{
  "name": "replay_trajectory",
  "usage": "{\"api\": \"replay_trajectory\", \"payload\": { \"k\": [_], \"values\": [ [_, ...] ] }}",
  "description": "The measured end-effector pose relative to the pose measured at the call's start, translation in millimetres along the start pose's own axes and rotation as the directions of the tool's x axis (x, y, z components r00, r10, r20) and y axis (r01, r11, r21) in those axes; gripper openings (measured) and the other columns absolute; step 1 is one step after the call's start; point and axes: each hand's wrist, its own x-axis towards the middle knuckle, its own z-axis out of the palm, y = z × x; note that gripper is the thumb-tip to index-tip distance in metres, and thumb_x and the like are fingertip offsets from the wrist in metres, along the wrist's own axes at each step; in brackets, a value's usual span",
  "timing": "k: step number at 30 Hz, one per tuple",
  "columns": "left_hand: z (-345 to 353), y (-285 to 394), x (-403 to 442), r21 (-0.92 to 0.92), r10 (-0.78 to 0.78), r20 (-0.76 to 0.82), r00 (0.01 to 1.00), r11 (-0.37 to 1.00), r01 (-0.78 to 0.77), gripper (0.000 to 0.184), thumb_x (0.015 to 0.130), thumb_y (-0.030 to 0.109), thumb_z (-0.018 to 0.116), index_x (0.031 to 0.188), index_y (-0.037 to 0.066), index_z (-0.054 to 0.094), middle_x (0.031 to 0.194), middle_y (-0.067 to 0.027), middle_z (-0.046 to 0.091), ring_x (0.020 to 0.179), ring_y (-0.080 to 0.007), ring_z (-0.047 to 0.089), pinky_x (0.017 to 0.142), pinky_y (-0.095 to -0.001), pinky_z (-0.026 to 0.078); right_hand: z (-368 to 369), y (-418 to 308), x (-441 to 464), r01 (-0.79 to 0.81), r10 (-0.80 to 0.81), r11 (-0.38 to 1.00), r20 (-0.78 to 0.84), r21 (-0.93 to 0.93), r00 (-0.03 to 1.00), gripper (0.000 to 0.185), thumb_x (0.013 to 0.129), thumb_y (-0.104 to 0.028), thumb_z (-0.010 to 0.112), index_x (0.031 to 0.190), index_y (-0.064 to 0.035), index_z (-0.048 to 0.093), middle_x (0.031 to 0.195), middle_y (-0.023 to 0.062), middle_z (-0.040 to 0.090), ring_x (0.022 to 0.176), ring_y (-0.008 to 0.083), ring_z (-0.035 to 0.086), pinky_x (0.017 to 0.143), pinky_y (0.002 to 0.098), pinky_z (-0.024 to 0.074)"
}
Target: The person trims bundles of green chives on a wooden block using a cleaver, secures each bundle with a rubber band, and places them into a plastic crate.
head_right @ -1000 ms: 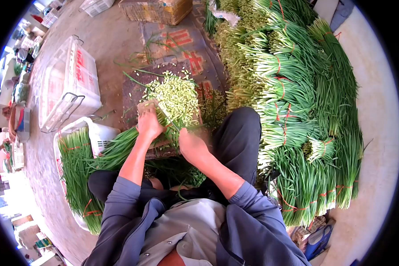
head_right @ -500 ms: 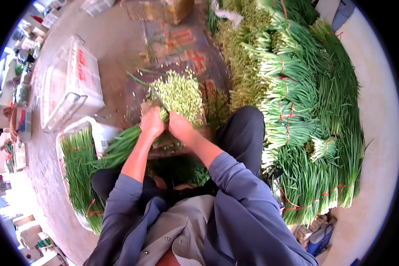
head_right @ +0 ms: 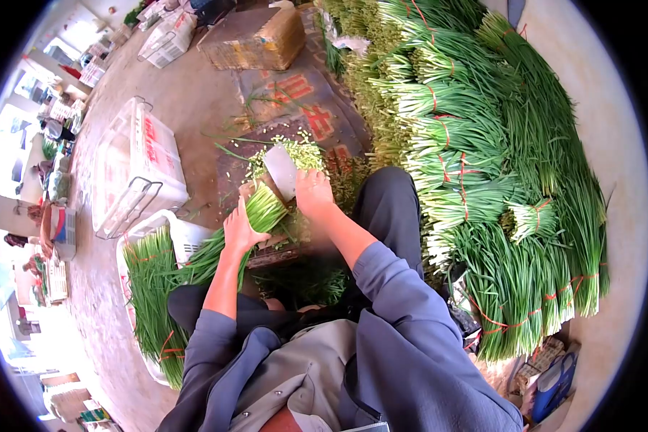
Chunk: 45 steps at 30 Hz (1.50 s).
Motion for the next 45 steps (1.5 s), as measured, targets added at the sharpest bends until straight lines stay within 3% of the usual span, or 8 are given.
{"api": "replay_trajectory", "payload": {
  "k": [6,14,22,29,35,39,41,45],
  "values": [
    [-11,9,-28,-0.006,0.103,-0.183,0.978,0.994,-0.105,0.089,0.060,0.019,0.085,0.139,0.004,0.047,0.123,-0.0171,0.060,0.119,-0.0375,0.056,0.104,-0.0476,0.042,-35,-14,9,0.015,-0.101,0.813,0.115,0.583,0.988,0.024,0.091,-0.022,0.069,0.105,-0.0026,0.069,0.099,0.0192,0.072,0.096,0.0357,0.070,0.087,0.0456,0.0544],
    [-30,26,-70,-0.023,0.253,-0.381,0.889,0.959,-0.283,0.085,0.059,0.012,0.082,0.137,0.005,0.051,0.124,-0.0143,0.058,0.118,-0.0336,0.054,0.104,-0.0467,0.040,-52,-42,20,-0.016,-0.229,0.746,0.278,0.666,0.933,0.045,0.088,-0.042,0.074,0.106,-0.0008,0.075,0.099,0.0174,0.075,0.092,0.0279,0.072,0.085,0.0372,0.0549],
    [-38,22,-78,-0.089,0.251,-0.491,0.834,0.938,-0.334,0.080,0.057,0.011,0.082,0.131,0.004,0.054,0.122,-0.0144,0.062,0.115,-0.0354,0.057,0.101,-0.0472,0.042,-18,-35,0,-0.412,-0.147,0.260,0.458,0.873,0.877,0.016,0.091,-0.018,0.075,0.094,-0.0024,0.074,0.086,0.0010,0.070,0.078,0.0114,0.063,0.071,0.0274,0.0491],
    [-72,37,-90,-0.165,0.324,-0.449,0.832,0.886,-0.434,0.054,0.066,0.019,0.080,0.115,0.004,0.062,0.100,-0.0154,0.065,0.094,-0.0399,0.063,0.082,-0.0510,0.049,-45,-7,-15,-0.506,-0.263,0.230,0.554,0.831,0.790,0.022,0.096,-0.023,0.070,0.107,-0.0041,0.073,0.093,-0.0026,0.067,0.080,0.0071,0.056,0.069,0.0255,0.0439],
    [-66,21,-91,-0.052,0.493,-0.361,0.792,0.837,-0.544,0.069,0.061,0.013,0.077,0.127,0.007,0.057,0.116,-0.0077,0.059,0.115,-0.0268,0.055,0.100,-0.0408,0.039,-128,-23,-8,0.374,-0.549,0.809,0.354,0.454,0.757,0.023,0.087,-0.018,0.070,0.092,0.0035,0.073,0.088,0.0134,0.074,0.085,0.0243,0.070,0.078,0.0356,0.0534],
    [-79,28,-86,0.089,0.576,-0.388,0.720,0.801,-0.593,0.054,0.071,0.014,0.070,0.122,0.006,0.057,0.108,-0.0073,0.057,0.106,-0.0268,0.055,0.094,-0.0396,0.041,-175,-70,-17,0.548,-0.608,0.792,0.275,0.270,0.745,0.057,0.080,-0.029,0.080,0.121,0.0073,0.063,0.117,0.0259,0.069,0.109,0.0391,0.067,0.094,0.0433,0.0519],
    [-84,33,-84,0.147,0.635,-0.446,0.631,0.747,-0.648,0.038,0.079,0.017,0.062,0.115,0.005,0.060,0.101,-0.0073,0.057,0.100,-0.0267,0.056,0.091,-0.0382,0.042,-183,-100,-27,0.523,-0.583,0.804,0.547,0.282,0.601,0.100,0.072,-0.042,0.088,0.143,0.0100,0.041,0.128,0.0336,0.061,0.122,0.0434,0.061,0.103,0.0447,0.0479],
    [-93,25,-77,0.061,0.627,-0.510,0.589,0.709,-0.703,0.028,0.083,0.018,0.057,0.107,0.005,0.063,0.096,-0.0068,0.057,0.096,-0.0254,0.057,0.090,-0.0386,0.043,-129,-94,-31,0.295,-0.588,0.799,0.581,0.523,0.563,0.142,0.061,-0.044,0.097,0.154,0.0156,0.008,0.154,0.0328,0.037,0.147,0.0334,0.037,0.119,0.0393,0.0327]
  ]
}}
